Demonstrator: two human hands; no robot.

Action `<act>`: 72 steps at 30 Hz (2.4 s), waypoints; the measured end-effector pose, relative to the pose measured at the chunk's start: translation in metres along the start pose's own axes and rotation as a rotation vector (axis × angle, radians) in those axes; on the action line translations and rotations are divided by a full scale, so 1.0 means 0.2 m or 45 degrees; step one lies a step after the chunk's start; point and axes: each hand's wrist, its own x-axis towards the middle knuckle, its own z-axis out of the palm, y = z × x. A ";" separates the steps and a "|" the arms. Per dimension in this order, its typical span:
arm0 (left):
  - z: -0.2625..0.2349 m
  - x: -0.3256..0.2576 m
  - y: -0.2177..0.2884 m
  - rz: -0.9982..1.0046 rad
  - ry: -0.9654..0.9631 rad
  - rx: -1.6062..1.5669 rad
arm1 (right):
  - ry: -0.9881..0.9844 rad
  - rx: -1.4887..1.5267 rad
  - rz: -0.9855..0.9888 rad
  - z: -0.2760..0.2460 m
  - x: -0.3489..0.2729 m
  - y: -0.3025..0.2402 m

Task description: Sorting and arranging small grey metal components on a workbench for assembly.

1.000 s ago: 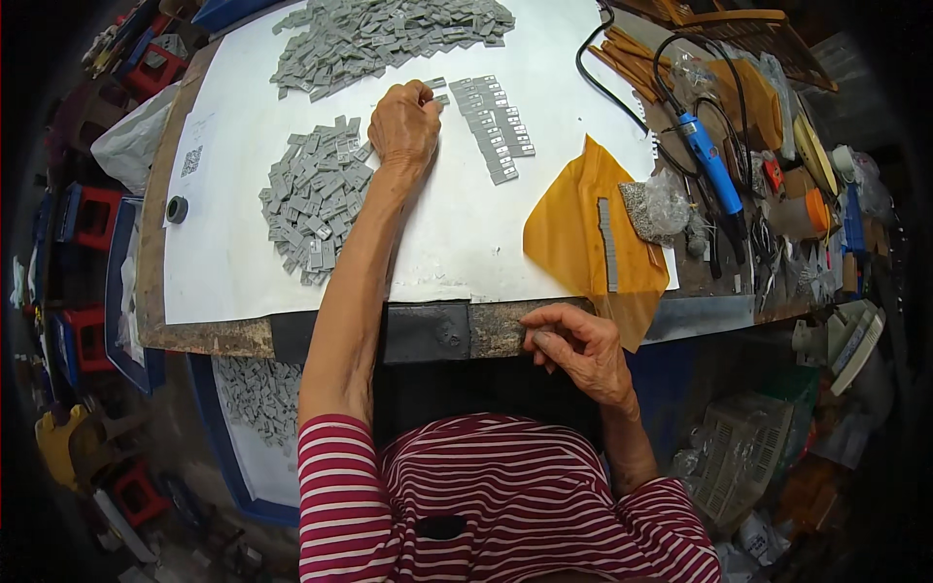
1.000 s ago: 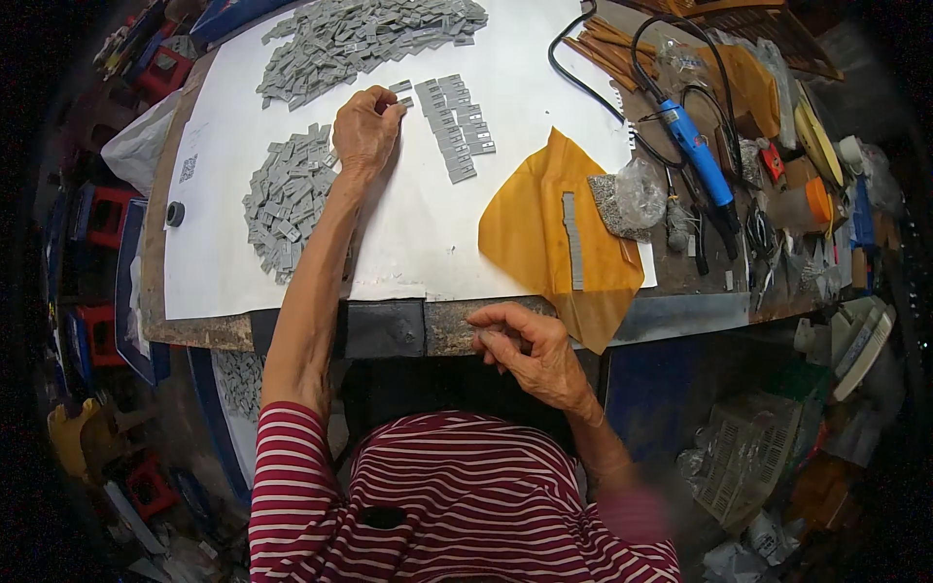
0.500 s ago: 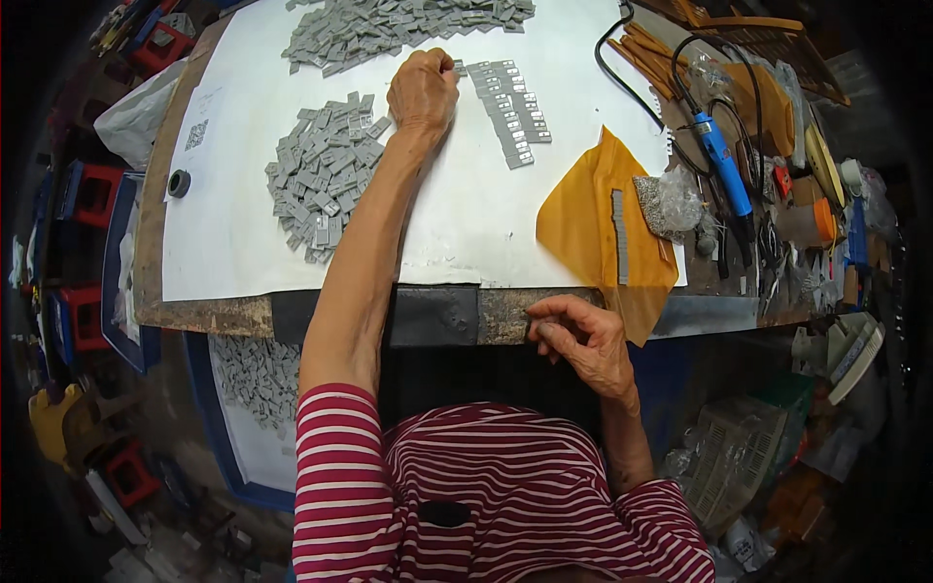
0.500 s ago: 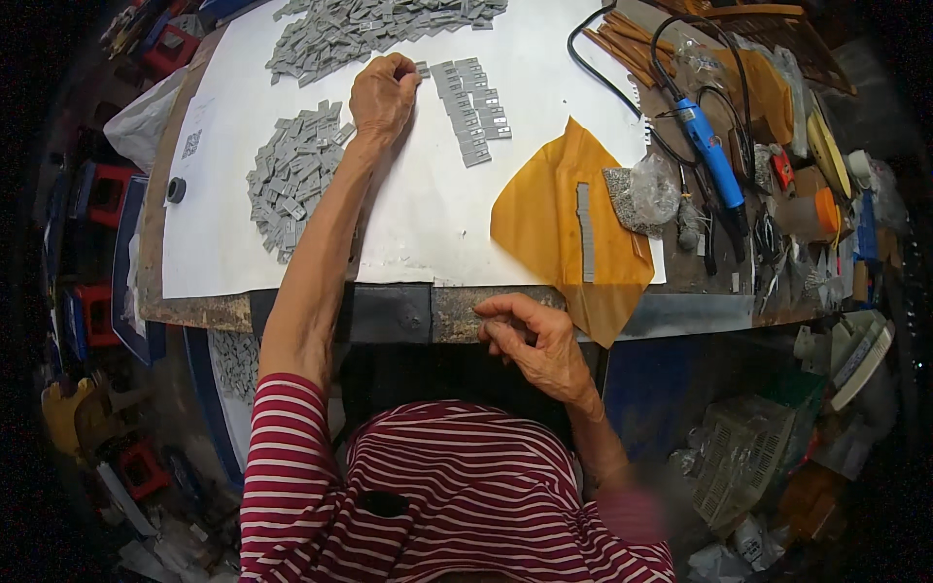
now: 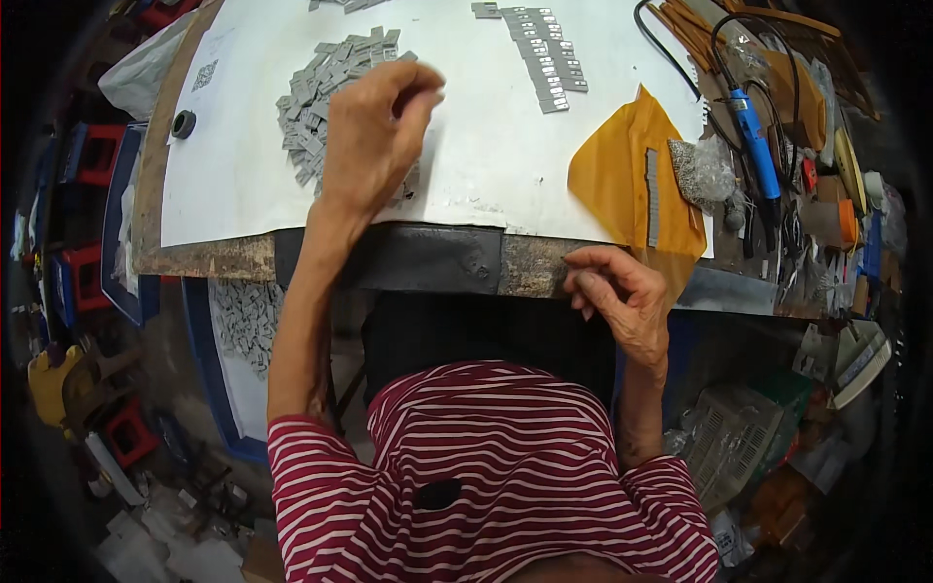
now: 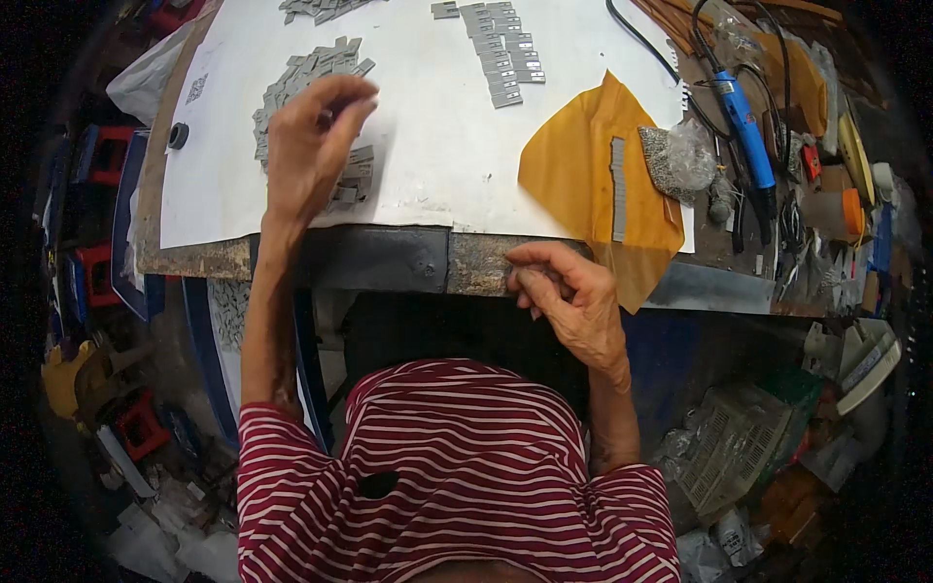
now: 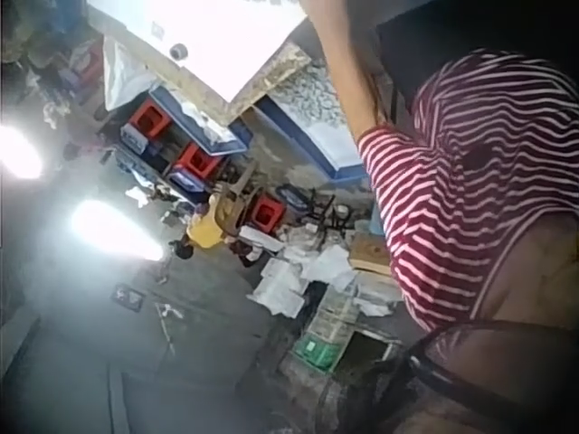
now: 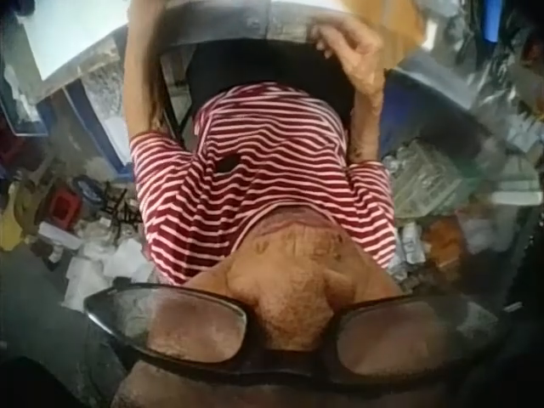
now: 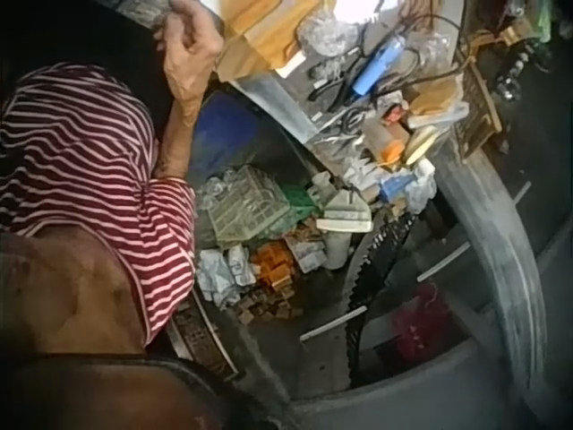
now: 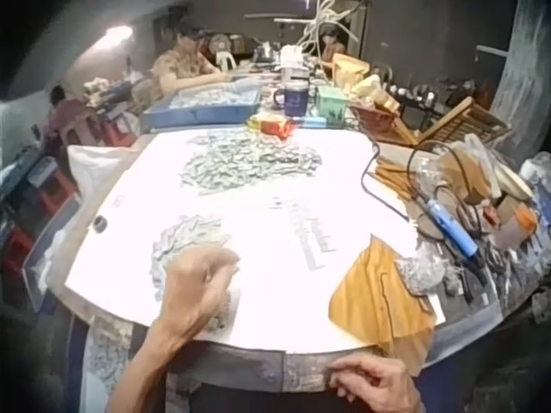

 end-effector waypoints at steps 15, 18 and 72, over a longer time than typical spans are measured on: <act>-0.03 -0.22 -0.08 0.160 -0.143 0.588 | 0.195 -0.027 -0.054 -0.09 0.00 -0.07; 0.01 -0.19 -0.10 0.239 -0.186 0.699 | 0.311 -0.030 -0.063 -0.14 0.01 -0.08; 0.23 -0.31 0.24 -0.722 -0.284 -1.087 | 0.477 -1.391 -0.797 -0.49 0.45 -0.06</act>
